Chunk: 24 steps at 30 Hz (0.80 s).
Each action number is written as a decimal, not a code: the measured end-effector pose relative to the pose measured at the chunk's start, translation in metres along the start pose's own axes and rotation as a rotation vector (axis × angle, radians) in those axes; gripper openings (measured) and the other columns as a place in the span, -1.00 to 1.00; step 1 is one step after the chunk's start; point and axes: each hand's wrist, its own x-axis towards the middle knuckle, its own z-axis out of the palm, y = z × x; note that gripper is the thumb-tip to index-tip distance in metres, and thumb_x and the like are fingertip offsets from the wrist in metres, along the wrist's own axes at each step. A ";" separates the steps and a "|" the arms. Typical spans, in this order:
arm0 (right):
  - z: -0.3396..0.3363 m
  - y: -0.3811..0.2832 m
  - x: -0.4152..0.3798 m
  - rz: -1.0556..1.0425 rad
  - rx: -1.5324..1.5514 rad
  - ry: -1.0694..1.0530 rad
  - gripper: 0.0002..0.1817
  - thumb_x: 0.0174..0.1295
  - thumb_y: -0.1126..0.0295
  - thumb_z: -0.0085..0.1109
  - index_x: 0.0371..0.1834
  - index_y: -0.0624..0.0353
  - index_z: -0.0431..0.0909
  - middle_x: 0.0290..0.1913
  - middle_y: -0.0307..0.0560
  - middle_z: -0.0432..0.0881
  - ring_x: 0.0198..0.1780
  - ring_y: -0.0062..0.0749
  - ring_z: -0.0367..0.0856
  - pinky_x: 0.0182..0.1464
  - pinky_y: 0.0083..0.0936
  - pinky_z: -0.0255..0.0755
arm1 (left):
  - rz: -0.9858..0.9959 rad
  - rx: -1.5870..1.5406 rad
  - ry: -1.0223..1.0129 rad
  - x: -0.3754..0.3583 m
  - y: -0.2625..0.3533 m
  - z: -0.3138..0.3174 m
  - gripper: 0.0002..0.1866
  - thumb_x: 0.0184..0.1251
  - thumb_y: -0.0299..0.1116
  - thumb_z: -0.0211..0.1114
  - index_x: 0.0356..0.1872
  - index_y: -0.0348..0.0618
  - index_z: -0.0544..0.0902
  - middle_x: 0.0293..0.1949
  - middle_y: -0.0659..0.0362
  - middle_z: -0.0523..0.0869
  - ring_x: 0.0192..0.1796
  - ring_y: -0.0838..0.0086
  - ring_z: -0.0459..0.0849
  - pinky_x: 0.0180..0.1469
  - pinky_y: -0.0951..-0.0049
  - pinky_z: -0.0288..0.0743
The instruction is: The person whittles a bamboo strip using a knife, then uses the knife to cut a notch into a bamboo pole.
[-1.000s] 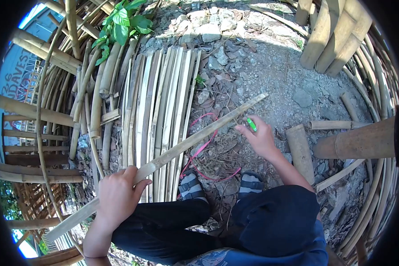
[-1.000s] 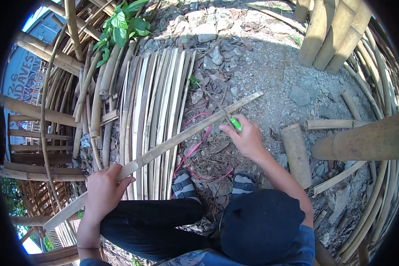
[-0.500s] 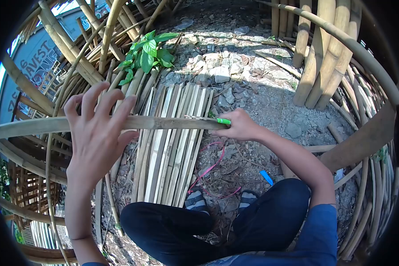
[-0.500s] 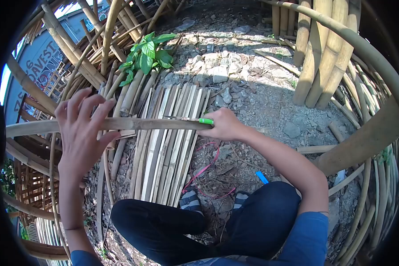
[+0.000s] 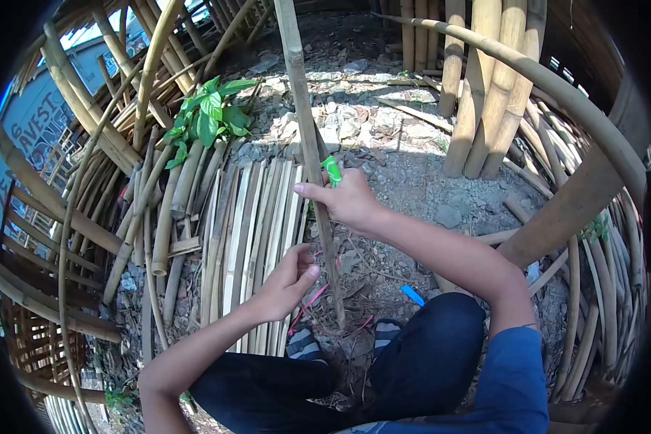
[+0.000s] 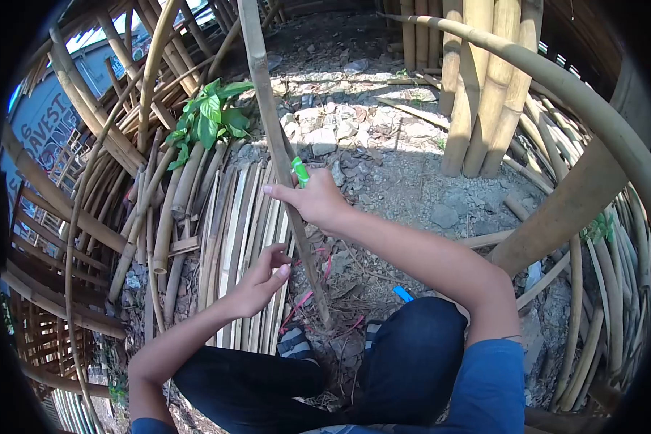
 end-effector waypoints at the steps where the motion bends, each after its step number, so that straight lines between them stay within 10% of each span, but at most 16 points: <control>1: 0.001 0.003 0.000 0.098 0.159 -0.009 -0.61 0.16 0.15 0.58 -0.39 0.23 0.60 -0.58 -0.32 0.51 -0.63 -0.64 0.40 -0.58 -0.53 0.26 | 0.004 -0.051 0.013 0.002 -0.007 0.013 -0.45 0.67 -0.13 0.04 0.43 -0.33 0.24 0.17 -0.05 0.56 0.20 0.34 0.56 0.23 0.26 0.46; 9: -0.006 0.043 0.023 0.421 0.525 -0.039 -0.61 0.31 0.16 0.46 -0.20 0.20 0.46 -0.63 -0.49 0.21 -0.73 -0.79 0.12 -0.71 -0.59 -0.05 | -0.126 -0.351 0.195 0.016 -0.053 0.032 -0.79 0.70 -0.38 -0.06 0.09 -0.26 0.49 -0.41 0.21 0.55 -0.41 0.61 0.50 -0.36 0.51 0.43; 18: -0.034 0.117 -0.017 0.323 0.462 0.263 -0.40 0.59 -0.23 -0.23 -0.19 0.15 0.42 -0.63 -0.44 0.12 -0.71 -0.74 -0.02 -0.68 -0.62 -0.07 | -0.262 -0.521 0.241 0.026 -0.040 0.002 -0.77 0.73 -0.34 -0.09 0.07 -0.23 0.51 -0.37 0.30 0.46 -0.46 0.67 0.36 -0.45 0.59 0.31; 24: -0.054 0.141 -0.019 0.092 0.152 0.179 -0.49 0.63 -0.11 -0.20 -0.09 0.15 0.45 -0.47 -0.34 0.32 -0.48 -0.67 0.27 -0.42 -0.62 0.26 | -0.244 -0.542 0.270 0.058 -0.035 -0.045 -0.66 0.72 -0.11 -0.05 -0.11 -0.18 0.52 -0.50 0.33 0.37 -0.56 0.69 0.30 -0.57 0.58 0.19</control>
